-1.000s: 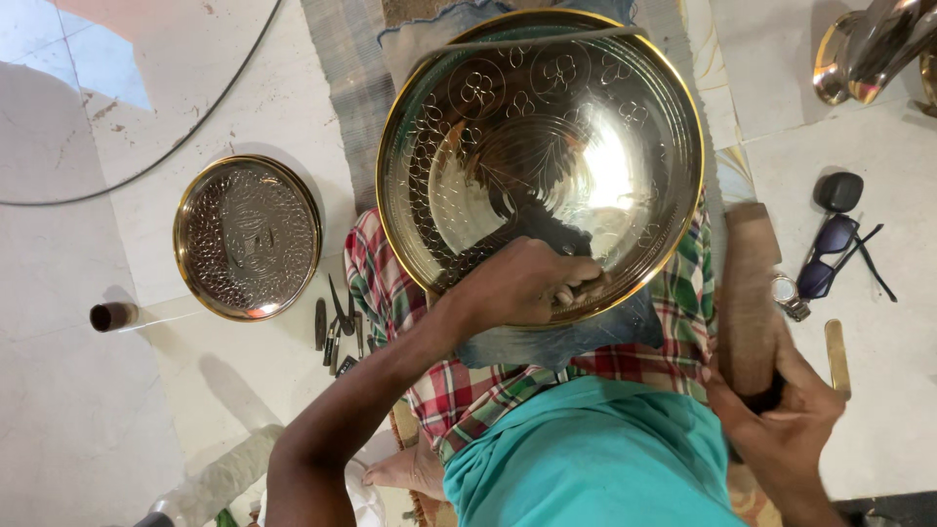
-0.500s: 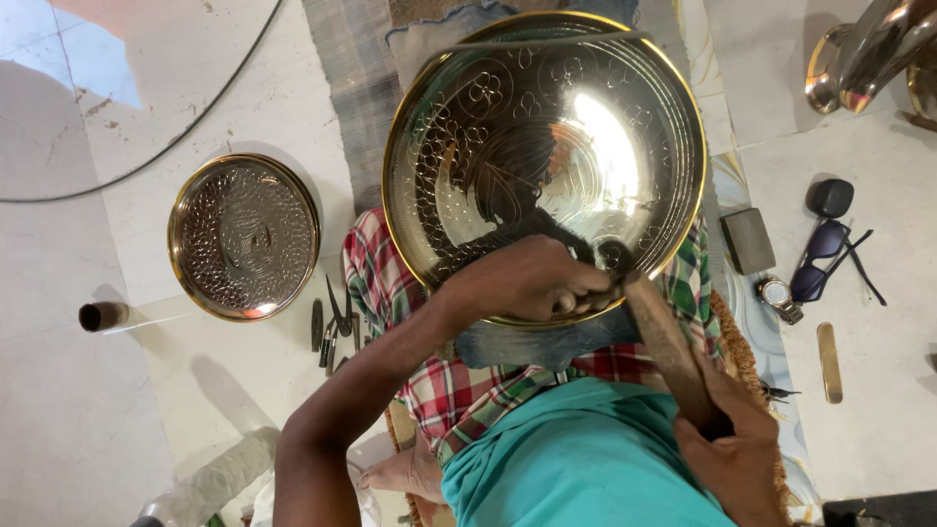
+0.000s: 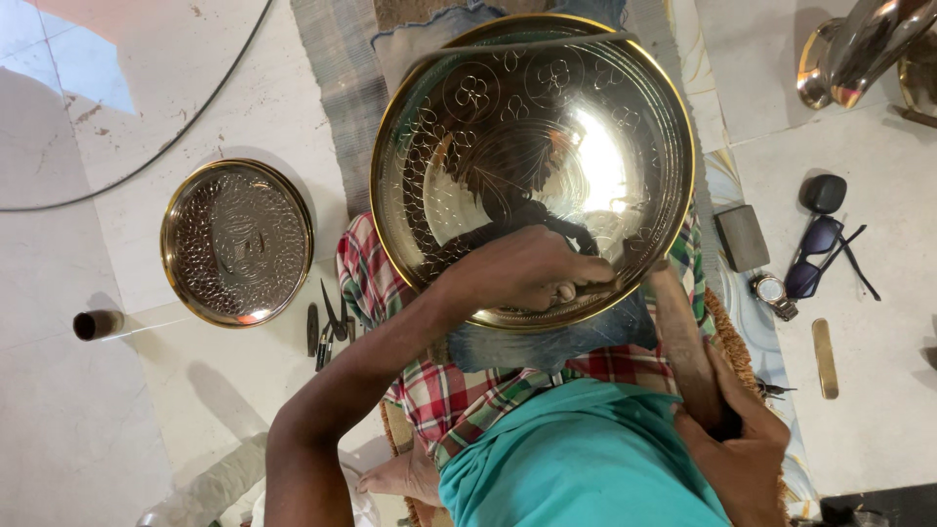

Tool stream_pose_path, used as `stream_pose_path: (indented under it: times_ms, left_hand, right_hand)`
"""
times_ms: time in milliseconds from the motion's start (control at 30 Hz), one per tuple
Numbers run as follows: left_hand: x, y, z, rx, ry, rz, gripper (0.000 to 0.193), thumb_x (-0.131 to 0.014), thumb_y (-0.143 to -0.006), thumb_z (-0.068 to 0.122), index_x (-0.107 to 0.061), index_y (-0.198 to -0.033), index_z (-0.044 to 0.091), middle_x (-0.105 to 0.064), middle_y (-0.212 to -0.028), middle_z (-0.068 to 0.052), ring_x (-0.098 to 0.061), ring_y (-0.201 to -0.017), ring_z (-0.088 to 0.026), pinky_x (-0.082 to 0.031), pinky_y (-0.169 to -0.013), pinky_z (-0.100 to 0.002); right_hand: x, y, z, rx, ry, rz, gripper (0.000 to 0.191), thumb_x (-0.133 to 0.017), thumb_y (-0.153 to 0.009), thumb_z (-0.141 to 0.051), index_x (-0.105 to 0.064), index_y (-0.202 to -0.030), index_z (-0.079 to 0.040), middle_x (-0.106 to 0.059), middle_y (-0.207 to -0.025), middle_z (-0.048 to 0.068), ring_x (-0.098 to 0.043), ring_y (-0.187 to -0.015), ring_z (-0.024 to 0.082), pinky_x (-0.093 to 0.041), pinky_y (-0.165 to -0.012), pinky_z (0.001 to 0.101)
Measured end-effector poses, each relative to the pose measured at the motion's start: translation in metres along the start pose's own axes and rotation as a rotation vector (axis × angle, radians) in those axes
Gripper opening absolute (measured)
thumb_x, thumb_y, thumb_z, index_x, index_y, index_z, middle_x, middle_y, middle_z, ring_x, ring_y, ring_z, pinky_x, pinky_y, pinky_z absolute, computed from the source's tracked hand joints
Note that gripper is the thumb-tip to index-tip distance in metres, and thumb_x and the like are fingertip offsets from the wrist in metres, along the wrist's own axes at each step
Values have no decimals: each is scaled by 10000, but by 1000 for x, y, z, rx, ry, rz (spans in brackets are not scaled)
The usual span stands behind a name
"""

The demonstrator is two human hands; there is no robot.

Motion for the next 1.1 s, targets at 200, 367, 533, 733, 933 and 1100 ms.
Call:
stream_pose_path:
  times_ms: [200,367,533,733,933,1100]
  left_hand:
    - [-3,5,-6,73,-26,26,550,-638,-770,-113,-684,-1242,165,-760,-786,-70,-685,-555,-173,-485,-469,-362]
    - [3,20,0,94,-44,233,304,-701,-864,20,-658,-1140,142,-750,-800,-67,-707,-626,-165,-538,-566,-336]
    - [-3,39,-10,389,-59,297,469,-631,-775,-49,-673,-1212,115,-764,-838,-105,-712,-589,-196,-553,-545,-352]
    - [1,68,3,483,67,635,403,-638,-802,-69,-636,-1182,67,-777,-987,-112,-785,-809,-200,-649,-719,-295]
    - [-4,90,18,490,159,1131,345,-532,-841,-165,-624,-1135,-10,-755,-976,-123,-783,-947,-247,-660,-838,-307]
    - [-7,97,13,613,151,1227,140,-612,-913,-118,-627,-990,-2,-765,-898,-83,-821,-862,-188,-631,-702,-261]
  right_hand:
    - [4,-5,-6,190,48,113,574,-741,-785,48,-629,-1347,69,-696,-1146,129,-665,-982,127,-540,-848,253]
    - [7,-47,-20,241,60,-75,577,-736,-736,56,-641,-1304,78,-691,-1111,141,-642,-950,127,-529,-830,264]
    - [-3,-98,-46,78,462,-410,808,-778,-661,68,-616,-1424,-143,-762,-1274,93,-672,-638,176,-535,-514,308]
    - [-29,-132,-112,288,528,-575,831,-776,-670,-38,-595,-1426,-332,-714,-1260,50,-656,-612,112,-523,-511,258]
    - [-49,-156,-124,167,1181,-827,927,-739,-800,-137,-388,-1576,-501,-686,-1066,-51,-609,-491,163,-501,-471,349]
    - [-70,-159,-160,243,936,-799,937,-706,-761,-100,-431,-1579,-462,-700,-1113,-26,-589,-429,177,-470,-430,326]
Point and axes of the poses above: each hand's wrist, its own y-axis away from the middle knuckle, its own x-axis out of the back of the hand, z = x × y, the point moved 9 cm from there along -y, towards the middle knuckle
